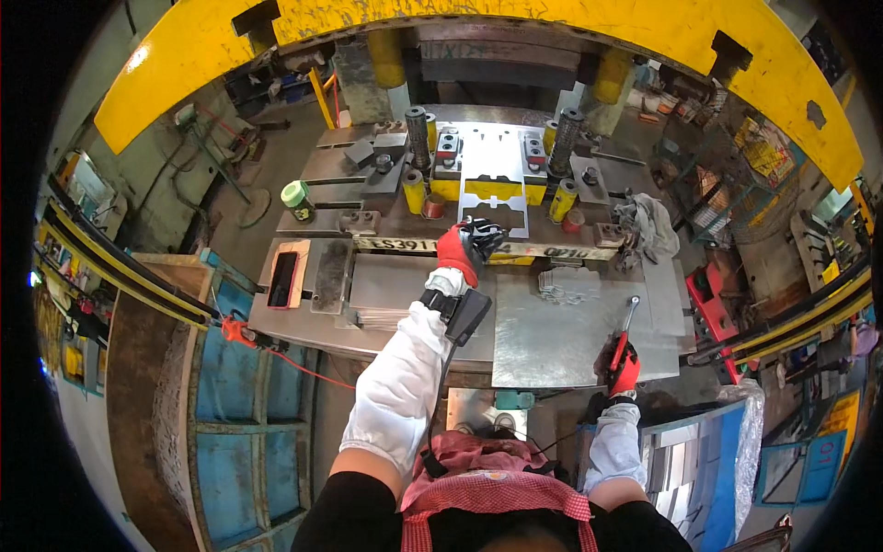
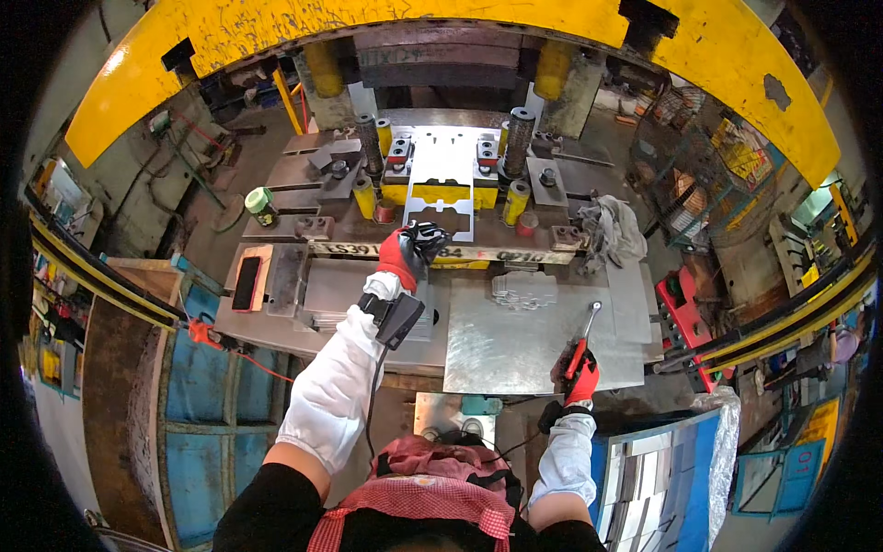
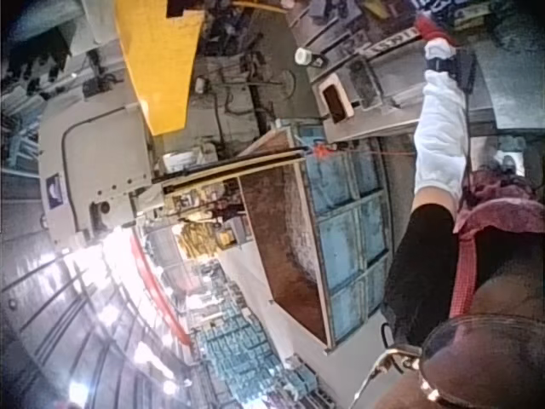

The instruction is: Operating an industrial hydraulic press to stamp metal sheets and removing scrap metal.

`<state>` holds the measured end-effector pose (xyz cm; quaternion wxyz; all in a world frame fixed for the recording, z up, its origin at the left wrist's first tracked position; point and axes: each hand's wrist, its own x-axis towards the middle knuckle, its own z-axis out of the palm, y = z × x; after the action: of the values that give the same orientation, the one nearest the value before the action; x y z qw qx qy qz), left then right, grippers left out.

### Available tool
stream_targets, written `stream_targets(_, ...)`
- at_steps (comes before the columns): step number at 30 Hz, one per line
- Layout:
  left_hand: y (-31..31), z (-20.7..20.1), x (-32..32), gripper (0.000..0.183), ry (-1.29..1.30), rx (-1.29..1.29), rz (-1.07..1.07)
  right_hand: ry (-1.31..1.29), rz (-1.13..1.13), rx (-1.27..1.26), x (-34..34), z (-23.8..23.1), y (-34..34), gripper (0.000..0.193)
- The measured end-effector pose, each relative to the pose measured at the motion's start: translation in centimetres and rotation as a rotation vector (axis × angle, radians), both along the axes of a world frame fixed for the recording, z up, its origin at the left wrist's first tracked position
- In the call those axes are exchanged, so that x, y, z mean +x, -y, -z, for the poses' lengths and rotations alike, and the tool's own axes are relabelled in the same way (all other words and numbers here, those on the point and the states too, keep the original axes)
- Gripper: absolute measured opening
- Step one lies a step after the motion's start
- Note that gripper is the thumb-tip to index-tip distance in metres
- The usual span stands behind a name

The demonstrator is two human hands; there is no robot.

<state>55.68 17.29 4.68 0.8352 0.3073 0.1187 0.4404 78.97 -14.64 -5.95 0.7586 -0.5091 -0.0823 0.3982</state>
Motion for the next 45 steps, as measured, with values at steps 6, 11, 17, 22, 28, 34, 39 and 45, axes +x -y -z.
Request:
stream_targets(6, -0.6, 1.1, 0.9, 0.031, -0.072, 0.152, -0.038, 0.094, 0.114, -0.16, 0.3, 0.4, -0.1, 0.029)
stream_targets(11, -0.3, 0.3, 1.2, 0.03, 0.024, -0.297, -0.011, -0.006, 0.109, -0.176, -0.3, -0.9, 0.1, 0.03)
stream_targets(17, -0.8, 1.3, 0.6, 0.028, -0.19, 0.273, -0.067, -0.006, 0.065, -0.101, -0.8, -1.4, -0.2, 0.031)
stream_targets(22, 1.1, -1.8, 0.7, 0.012, -0.028, 0.086, 0.011, -0.017, 0.076, -0.073, 0.4, -0.3, 0.3, 0.032)
stream_targets(28, 0.6, -1.2, 0.5, 0.017, 0.034, -0.135, -0.012, 0.044, 0.081, -0.116, 0.0, -0.3, 0.0, 0.033)
stream_targets(34, -0.1, -0.2, 0.8, 0.024, 0.009, -0.183, -0.034, 0.187, -0.009, -0.065, 1.6, 2.2, 1.2, 0.035)
stream_targets(39, -0.5, 0.2, 0.5, 0.02, 0.005, -0.225, 0.013, 0.272, -0.011, -0.143, 2.1, 2.2, 1.7, 0.039)
stream_targets(45, -1.0, 0.7, -0.3, 0.018, -0.456, 0.672, -0.121, 1.139, -0.054, -0.603, 1.7, 1.2, 1.8, 0.034)
